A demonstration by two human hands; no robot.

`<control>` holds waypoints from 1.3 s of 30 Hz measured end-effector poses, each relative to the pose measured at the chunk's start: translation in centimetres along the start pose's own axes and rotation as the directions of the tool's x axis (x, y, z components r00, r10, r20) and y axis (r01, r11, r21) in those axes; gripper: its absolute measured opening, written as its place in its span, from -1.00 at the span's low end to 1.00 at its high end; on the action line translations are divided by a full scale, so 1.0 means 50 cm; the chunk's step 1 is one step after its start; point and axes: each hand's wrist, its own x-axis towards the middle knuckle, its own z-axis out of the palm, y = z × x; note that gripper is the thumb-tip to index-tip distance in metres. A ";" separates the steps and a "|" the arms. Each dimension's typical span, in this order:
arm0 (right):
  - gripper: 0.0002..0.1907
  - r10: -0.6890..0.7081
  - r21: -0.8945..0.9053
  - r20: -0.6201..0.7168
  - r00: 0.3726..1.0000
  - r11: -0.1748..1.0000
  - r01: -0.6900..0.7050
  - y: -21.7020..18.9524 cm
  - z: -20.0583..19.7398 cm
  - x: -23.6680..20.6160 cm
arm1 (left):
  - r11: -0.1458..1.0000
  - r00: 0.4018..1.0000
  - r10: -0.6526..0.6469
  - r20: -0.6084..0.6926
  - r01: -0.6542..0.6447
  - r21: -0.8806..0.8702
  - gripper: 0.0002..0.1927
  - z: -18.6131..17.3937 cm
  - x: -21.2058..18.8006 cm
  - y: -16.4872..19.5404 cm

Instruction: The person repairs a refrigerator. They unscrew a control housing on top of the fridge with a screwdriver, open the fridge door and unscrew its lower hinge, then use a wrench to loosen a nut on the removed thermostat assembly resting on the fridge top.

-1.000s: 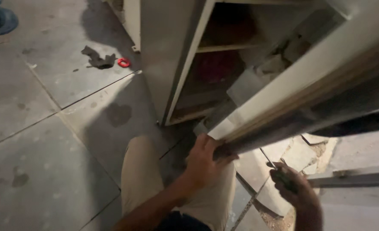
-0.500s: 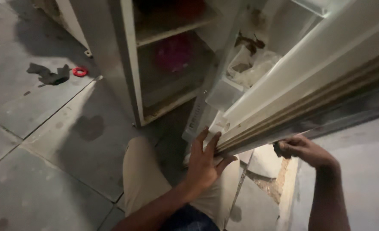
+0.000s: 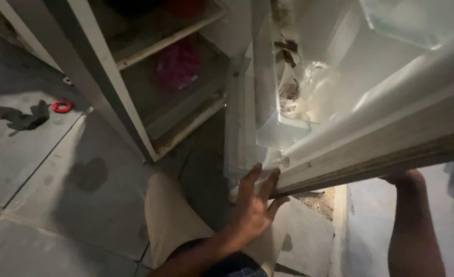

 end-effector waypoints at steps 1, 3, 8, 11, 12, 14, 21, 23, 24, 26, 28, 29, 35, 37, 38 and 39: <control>-0.32 -0.039 0.013 -0.032 0.999 0.999 0.040 0.002 -0.003 0.005 | 1.000 1.000 -0.004 -0.007 0.004 -0.010 -0.28 0.001 0.000 -0.002; -0.32 -0.126 0.032 -0.087 0.988 0.991 0.129 0.004 -0.010 0.014 | 1.000 1.000 -0.003 -0.024 0.003 -0.030 -0.28 0.003 0.000 -0.006; -0.31 -0.254 0.072 -0.130 0.959 0.962 0.264 0.009 -0.013 0.006 | 0.999 1.000 -0.005 -0.020 0.004 -0.038 -0.29 0.003 0.001 -0.004; -0.30 -0.318 0.095 -0.125 0.940 0.939 0.331 0.012 0.001 -0.006 | 0.999 1.000 0.006 -0.020 -0.007 -0.042 -0.30 0.004 0.001 -0.004; -0.30 -0.340 0.104 -0.121 0.932 0.930 0.353 0.012 0.008 -0.010 | 0.999 1.000 0.010 -0.020 -0.011 -0.041 -0.30 0.005 0.000 -0.005; -0.29 -0.384 0.121 -0.112 0.916 0.910 0.396 0.011 0.023 -0.015 | 0.999 1.000 0.019 -0.015 -0.020 -0.048 -0.30 0.008 -0.001 -0.007; -0.33 -0.253 0.284 -0.196 0.947 0.910 0.302 -0.006 0.089 -0.015 | 0.997 0.998 0.060 -0.026 -0.061 -0.051 -0.29 0.027 -0.003 -0.018; -0.35 -0.135 0.432 -0.235 0.963 0.872 0.228 -0.005 0.109 -0.008 | 0.997 0.998 0.056 -0.017 -0.056 -0.044 -0.29 0.034 -0.005 -0.022; -0.36 -0.070 0.515 -0.252 0.965 0.835 0.195 -0.004 0.119 -0.005 | 0.997 0.998 0.059 -0.007 -0.059 -0.041 -0.29 0.039 -0.006 -0.023; -0.38 0.060 0.681 -0.273 0.960 0.717 0.149 -0.002 0.135 -0.003 | 0.997 0.998 0.064 -0.008 -0.064 -0.037 -0.30 0.048 -0.008 -0.029; -0.40 0.178 0.810 -0.275 0.945 0.572 0.128 -0.002 0.151 -0.005 | 0.997 0.998 0.060 0.004 -0.060 -0.040 -0.32 0.057 -0.015 -0.029; -0.41 0.226 0.855 -0.274 0.935 0.502 0.129 -0.003 0.157 -0.008 | 0.997 0.998 0.060 0.012 -0.059 -0.043 -0.33 0.061 -0.016 -0.030; -0.47 0.395 0.953 -0.279 0.875 0.227 0.201 -0.024 0.171 -0.050 | 0.979 0.978 0.107 0.179 -0.072 -0.189 -0.37 0.063 -0.007 -0.055; -0.49 0.429 0.956 -0.285 0.857 0.189 0.223 -0.033 0.168 -0.061 | 0.957 0.973 0.121 0.195 -0.063 -0.282 -0.38 0.059 0.007 -0.064; -0.50 0.445 0.957 -0.287 0.848 0.173 0.233 -0.038 0.165 -0.066 | 0.938 0.977 0.119 0.177 -0.052 -0.342 -0.37 0.057 0.015 -0.064; -0.50 0.465 0.956 -0.293 0.835 0.165 0.244 -0.041 0.163 -0.069 | 0.916 0.981 0.113 0.159 -0.041 -0.399 -0.36 0.057 0.023 -0.062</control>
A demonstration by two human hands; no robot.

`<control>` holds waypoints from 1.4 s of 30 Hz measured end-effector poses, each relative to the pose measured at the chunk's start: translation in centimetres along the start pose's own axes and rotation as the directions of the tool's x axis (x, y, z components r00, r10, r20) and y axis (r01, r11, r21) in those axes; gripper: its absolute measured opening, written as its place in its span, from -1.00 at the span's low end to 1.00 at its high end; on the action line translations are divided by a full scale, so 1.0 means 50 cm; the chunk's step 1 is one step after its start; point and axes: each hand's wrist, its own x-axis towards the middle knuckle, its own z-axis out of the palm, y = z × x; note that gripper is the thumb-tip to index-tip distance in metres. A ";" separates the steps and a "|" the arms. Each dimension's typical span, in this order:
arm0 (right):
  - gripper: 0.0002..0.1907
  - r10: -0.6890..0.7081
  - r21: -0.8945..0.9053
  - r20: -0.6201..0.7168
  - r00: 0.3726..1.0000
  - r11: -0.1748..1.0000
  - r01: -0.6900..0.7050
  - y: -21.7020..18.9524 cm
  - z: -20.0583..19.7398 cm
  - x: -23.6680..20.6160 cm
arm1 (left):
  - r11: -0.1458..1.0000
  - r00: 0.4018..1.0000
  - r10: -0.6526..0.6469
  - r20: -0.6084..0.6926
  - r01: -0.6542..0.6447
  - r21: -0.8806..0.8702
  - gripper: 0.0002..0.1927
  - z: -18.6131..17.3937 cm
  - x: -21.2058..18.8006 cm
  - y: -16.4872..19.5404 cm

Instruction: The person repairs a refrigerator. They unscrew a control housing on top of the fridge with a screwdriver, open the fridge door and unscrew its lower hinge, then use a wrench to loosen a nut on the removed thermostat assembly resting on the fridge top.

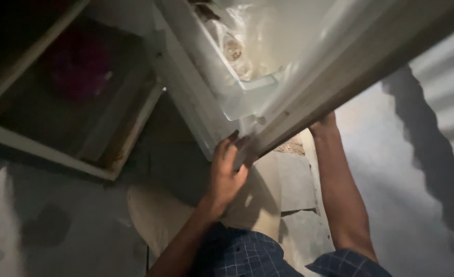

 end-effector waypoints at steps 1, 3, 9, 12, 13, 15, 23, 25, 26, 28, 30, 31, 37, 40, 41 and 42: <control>-0.51 -0.009 -0.009 -0.022 1.000 1.000 0.009 -0.002 0.002 -0.002 | 0.999 1.000 0.005 -0.022 -0.006 -0.037 -0.37 0.001 0.007 0.005; -0.54 -0.035 -0.022 -0.089 0.995 0.999 0.033 -0.005 0.004 -0.003 | 0.994 0.997 0.016 -0.070 -0.023 -0.107 -0.39 0.009 0.026 0.017; -0.59 -0.048 -0.092 0.156 0.987 0.994 0.063 -0.019 0.028 0.003 | 0.986 0.990 0.017 -0.139 -0.040 -0.162 -0.54 0.027 0.077 0.035; -0.57 -0.034 -0.051 0.176 0.984 0.998 0.044 -0.021 0.052 -0.002 | 0.989 0.996 0.013 -0.092 -0.026 -0.144 -0.53 0.017 0.081 0.029; -0.57 -0.039 -0.036 0.179 0.983 0.998 0.046 -0.020 0.063 -0.006 | 0.991 0.995 0.027 -0.091 -0.039 -0.128 -0.55 0.015 0.081 0.028; -0.57 -0.041 -0.015 0.191 0.981 0.999 0.045 -0.017 0.085 -0.014 | 0.993 0.994 0.052 -0.101 -0.061 -0.096 -0.57 0.013 0.080 0.028; -0.59 -0.052 0.008 0.019 0.998 0.999 0.052 -0.001 0.082 -0.011 | 0.987 0.995 0.048 -0.088 -0.061 -0.148 -0.57 0.010 0.088 0.034; -0.61 -0.054 0.004 0.093 0.994 0.999 0.054 0.003 0.063 -0.008 | 0.990 0.995 0.046 -0.083 -0.057 -0.126 -0.57 0.009 0.088 0.032; -0.62 -0.083 0.018 0.203 0.976 0.997 0.081 0.005 0.053 -0.008 | 0.992 0.996 0.037 -0.076 -0.046 -0.121 -0.57 0.008 0.086 0.030; -0.60 -0.124 0.007 0.298 0.946 0.992 0.128 0.007 0.045 -0.009 | 0.993 0.997 0.033 -0.068 -0.040 -0.115 -0.57 0.009 0.085 0.027; -0.57 -0.141 -0.052 0.276 0.951 0.985 0.161 0.007 0.040 -0.008 | 0.992 0.997 0.036 -0.070 -0.044 -0.116 -0.55 0.011 0.083 0.024; -0.58 -0.154 -0.074 0.229 0.961 0.982 0.175 0.006 0.040 -0.008 | 0.994 0.995 0.047 -0.088 -0.055 -0.095 -0.56 0.012 0.082 0.023; -0.60 -0.108 -0.232 0.066 0.992 0.965 0.121 0.002 0.072 -0.005 | 0.985 0.992 0.031 -0.119 -0.051 -0.167 -0.56 0.018 0.081 0.022; -0.59 -0.041 -0.166 0.057 0.998 0.985 0.050 0.003 0.079 -0.005 | 0.989 0.990 0.040 -0.134 -0.059 -0.138 -0.58 0.017 0.083 0.024; -0.60 -0.060 -0.163 0.027 0.998 0.985 0.064 0.006 0.078 -0.005 | 0.989 0.991 0.030 -0.130 -0.048 -0.137 -0.58 0.015 0.084 0.025; -0.60 -0.079 -0.164 -0.003 0.997 0.983 0.078 0.006 0.075 -0.005 | 0.990 0.992 0.019 -0.128 -0.037 -0.139 -0.58 0.014 0.085 0.026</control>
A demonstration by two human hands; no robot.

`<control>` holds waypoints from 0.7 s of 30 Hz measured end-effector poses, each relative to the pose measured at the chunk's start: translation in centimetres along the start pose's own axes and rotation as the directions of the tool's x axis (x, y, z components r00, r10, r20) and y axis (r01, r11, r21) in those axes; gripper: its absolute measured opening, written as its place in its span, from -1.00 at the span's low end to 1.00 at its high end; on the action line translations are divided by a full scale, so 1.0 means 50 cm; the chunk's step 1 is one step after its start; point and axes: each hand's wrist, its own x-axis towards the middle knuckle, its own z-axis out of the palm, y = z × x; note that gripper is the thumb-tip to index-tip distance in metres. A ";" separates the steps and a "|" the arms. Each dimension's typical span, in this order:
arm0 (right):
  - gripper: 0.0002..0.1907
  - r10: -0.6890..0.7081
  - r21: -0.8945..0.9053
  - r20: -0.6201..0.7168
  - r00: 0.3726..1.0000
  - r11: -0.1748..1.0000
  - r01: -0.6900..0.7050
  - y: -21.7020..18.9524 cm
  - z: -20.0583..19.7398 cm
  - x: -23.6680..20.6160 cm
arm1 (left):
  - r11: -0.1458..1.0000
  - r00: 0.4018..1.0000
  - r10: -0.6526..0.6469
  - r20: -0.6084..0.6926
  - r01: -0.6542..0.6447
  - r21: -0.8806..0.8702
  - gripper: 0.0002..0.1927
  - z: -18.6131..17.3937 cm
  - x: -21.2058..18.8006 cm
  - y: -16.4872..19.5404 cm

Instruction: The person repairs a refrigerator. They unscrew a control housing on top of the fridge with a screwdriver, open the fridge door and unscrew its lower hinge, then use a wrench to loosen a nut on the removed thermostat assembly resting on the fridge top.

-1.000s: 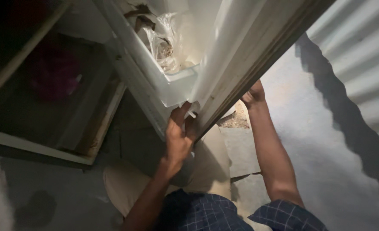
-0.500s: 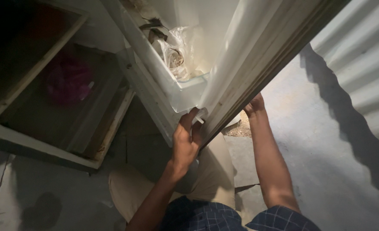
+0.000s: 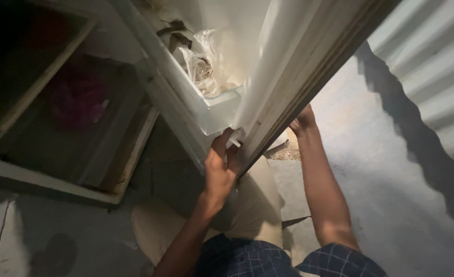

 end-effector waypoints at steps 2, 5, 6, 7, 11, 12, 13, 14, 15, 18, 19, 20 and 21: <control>-0.70 -0.037 0.265 0.438 0.898 0.960 -0.090 0.004 -0.009 0.002 | 0.999 0.999 0.035 0.008 -0.035 0.041 -0.59 -0.003 0.001 0.002; -0.72 -0.065 0.185 0.294 0.954 0.983 0.010 0.005 -0.024 0.009 | 0.998 0.999 0.043 0.010 -0.043 0.041 -0.60 -0.008 0.000 0.007; -0.71 -0.078 0.062 0.113 0.991 0.996 0.072 0.001 -0.025 0.011 | 0.999 0.999 0.040 0.007 -0.040 0.028 -0.60 -0.008 0.000 0.008; -0.70 -0.057 0.097 0.099 0.993 0.994 0.047 -0.002 -0.026 0.014 | 0.999 0.999 0.036 0.014 -0.036 0.027 -0.59 -0.009 0.000 0.009; -0.66 0.012 0.037 -0.011 1.000 0.999 -0.012 -0.012 -0.025 0.016 | 0.999 0.999 0.028 0.029 -0.029 0.044 -0.58 -0.011 0.000 0.007; -0.65 0.019 -0.031 -0.051 0.998 0.999 -0.021 -0.014 -0.022 0.015 | 0.998 0.999 0.029 0.027 -0.031 0.051 -0.58 -0.011 0.000 0.004; -0.61 -0.006 0.034 -0.004 1.000 0.999 0.006 -0.015 -0.018 0.013 | 0.998 0.999 0.029 0.039 -0.031 0.049 -0.58 -0.011 -0.001 0.002; -0.58 -0.032 0.100 0.042 0.999 0.995 0.028 -0.013 -0.015 0.012 | 0.998 0.998 0.028 0.049 -0.030 0.047 -0.59 -0.010 -0.001 -0.002; -0.55 -0.060 0.167 0.084 0.995 0.985 0.045 -0.011 -0.011 0.012 | 0.999 0.998 0.024 0.061 -0.027 0.045 -0.59 -0.010 -0.002 -0.005; -0.53 -0.270 0.093 0.040 0.962 0.960 0.266 0.003 0.000 0.020 | 0.998 0.998 0.051 0.034 -0.052 0.025 -0.57 -0.005 -0.004 -0.015; -0.53 -0.317 0.080 0.015 0.948 0.946 0.315 0.012 0.005 0.025 | 0.999 0.999 0.027 0.042 -0.026 -0.025 -0.57 -0.004 -0.005 -0.016; -0.53 -0.339 0.082 0.005 0.941 0.938 0.337 0.022 0.010 0.029 | 0.997 0.999 0.009 0.046 -0.006 -0.071 -0.56 -0.002 -0.004 -0.018; -0.53 -0.354 0.085 -0.008 0.935 0.932 0.353 0.033 0.017 0.033 | 0.993 0.999 -0.007 0.047 0.013 -0.117 -0.56 -0.001 -0.003 -0.019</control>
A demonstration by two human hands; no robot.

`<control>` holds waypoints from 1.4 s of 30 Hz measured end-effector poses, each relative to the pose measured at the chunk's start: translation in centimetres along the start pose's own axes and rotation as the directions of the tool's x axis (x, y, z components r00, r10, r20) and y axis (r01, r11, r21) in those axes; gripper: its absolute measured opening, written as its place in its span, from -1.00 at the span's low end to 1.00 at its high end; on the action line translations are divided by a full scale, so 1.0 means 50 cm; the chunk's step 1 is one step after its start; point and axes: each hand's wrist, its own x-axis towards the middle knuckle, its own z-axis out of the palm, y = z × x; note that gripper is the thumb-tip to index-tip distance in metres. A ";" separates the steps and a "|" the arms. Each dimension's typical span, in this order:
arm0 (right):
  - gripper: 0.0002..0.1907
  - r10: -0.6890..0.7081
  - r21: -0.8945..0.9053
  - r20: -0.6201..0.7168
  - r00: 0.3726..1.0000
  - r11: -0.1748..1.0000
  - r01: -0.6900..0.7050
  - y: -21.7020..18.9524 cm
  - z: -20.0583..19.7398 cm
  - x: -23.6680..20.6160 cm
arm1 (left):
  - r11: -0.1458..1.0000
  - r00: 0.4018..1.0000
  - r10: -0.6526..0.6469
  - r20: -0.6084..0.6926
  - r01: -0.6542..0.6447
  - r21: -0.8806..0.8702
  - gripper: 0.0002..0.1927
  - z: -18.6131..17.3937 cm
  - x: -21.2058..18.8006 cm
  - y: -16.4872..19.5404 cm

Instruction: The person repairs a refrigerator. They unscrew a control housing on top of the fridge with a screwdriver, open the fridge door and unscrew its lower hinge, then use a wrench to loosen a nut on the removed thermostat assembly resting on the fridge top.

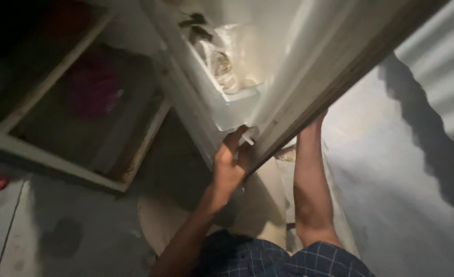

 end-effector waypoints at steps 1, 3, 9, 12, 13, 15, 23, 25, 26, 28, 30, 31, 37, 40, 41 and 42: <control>-0.54 0.008 0.004 0.000 1.000 1.000 -0.008 0.013 0.005 -0.002 | 1.000 1.000 -0.025 0.000 0.025 -0.003 -0.57 0.001 0.002 0.000; -0.54 0.048 0.003 0.010 0.999 0.999 -0.048 0.032 0.019 -0.008 | 0.997 0.997 -0.071 0.006 0.072 -0.015 -0.58 -0.001 0.008 0.002; -0.54 0.084 -0.025 0.006 0.996 0.996 -0.084 0.008 0.032 0.019 | 0.994 1.000 -0.017 0.022 0.015 0.110 -0.58 -0.016 0.014 0.011; -0.55 0.085 -0.042 0.009 0.996 0.996 -0.085 -0.014 0.033 0.042 | 0.995 1.000 0.014 0.016 -0.015 0.102 -0.58 -0.011 0.012 0.007; -0.55 0.082 -0.043 0.006 0.997 0.996 -0.082 -0.019 0.033 0.045 | 0.998 1.000 -0.019 0.009 0.018 0.055 -0.58 -0.008 0.012 0.005; -0.55 0.066 -0.048 0.003 0.998 0.997 -0.066 -0.028 0.034 0.047 | 0.996 0.997 -0.074 -0.002 0.074 -0.044 -0.59 -0.001 0.013 0.001; -0.55 -0.013 -0.091 -0.043 0.999 0.996 0.009 -0.047 0.018 0.001 | 0.994 0.999 -0.016 -0.030 0.019 0.107 -0.59 -0.008 0.017 0.009; -0.57 0.032 0.066 -0.026 0.999 0.997 -0.030 -0.041 0.010 -0.013 | 0.995 0.999 -0.011 -0.036 0.015 0.100 -0.60 -0.008 0.020 0.012; -0.57 0.104 0.218 -0.020 0.994 0.971 -0.097 -0.039 0.006 -0.019 | 0.995 0.999 -0.022 -0.034 0.026 0.099 -0.60 -0.007 0.022 0.013; -0.59 0.193 0.347 0.021 0.981 0.919 -0.188 -0.038 -0.001 -0.024 | 0.993 0.999 -0.040 -0.027 0.042 0.112 -0.60 -0.008 0.023 0.013; -0.60 0.229 0.311 0.061 0.972 0.920 -0.236 -0.039 -0.004 -0.027 | 0.989 0.998 -0.056 -0.008 0.056 0.137 -0.59 -0.010 0.021 0.013; -0.60 0.221 0.289 0.104 0.970 0.926 -0.242 -0.036 -0.003 -0.027 | 0.987 0.997 -0.072 -0.019 0.074 0.143 -0.59 -0.009 0.020 0.013; -0.59 0.133 -0.139 0.022 0.991 0.982 -0.129 -0.034 0.000 -0.029 | 0.982 0.995 -0.092 -0.040 0.098 0.160 -0.59 -0.007 0.019 0.006; -0.55 0.121 -0.192 -0.041 0.992 0.973 -0.126 -0.047 0.002 -0.022 | 0.989 0.998 -0.045 -0.036 0.050 0.140 -0.59 -0.009 0.018 0.004; -0.53 0.168 -0.116 -0.069 0.983 0.978 -0.175 -0.054 0.003 -0.016 | 0.993 0.999 -0.024 -0.047 0.030 0.116 -0.58 -0.008 0.018 0.004; -0.50 0.216 -0.039 -0.088 0.972 0.975 -0.221 -0.059 0.005 -0.009 | 0.996 0.998 0.000 -0.061 0.006 0.091 -0.57 -0.008 0.019 0.004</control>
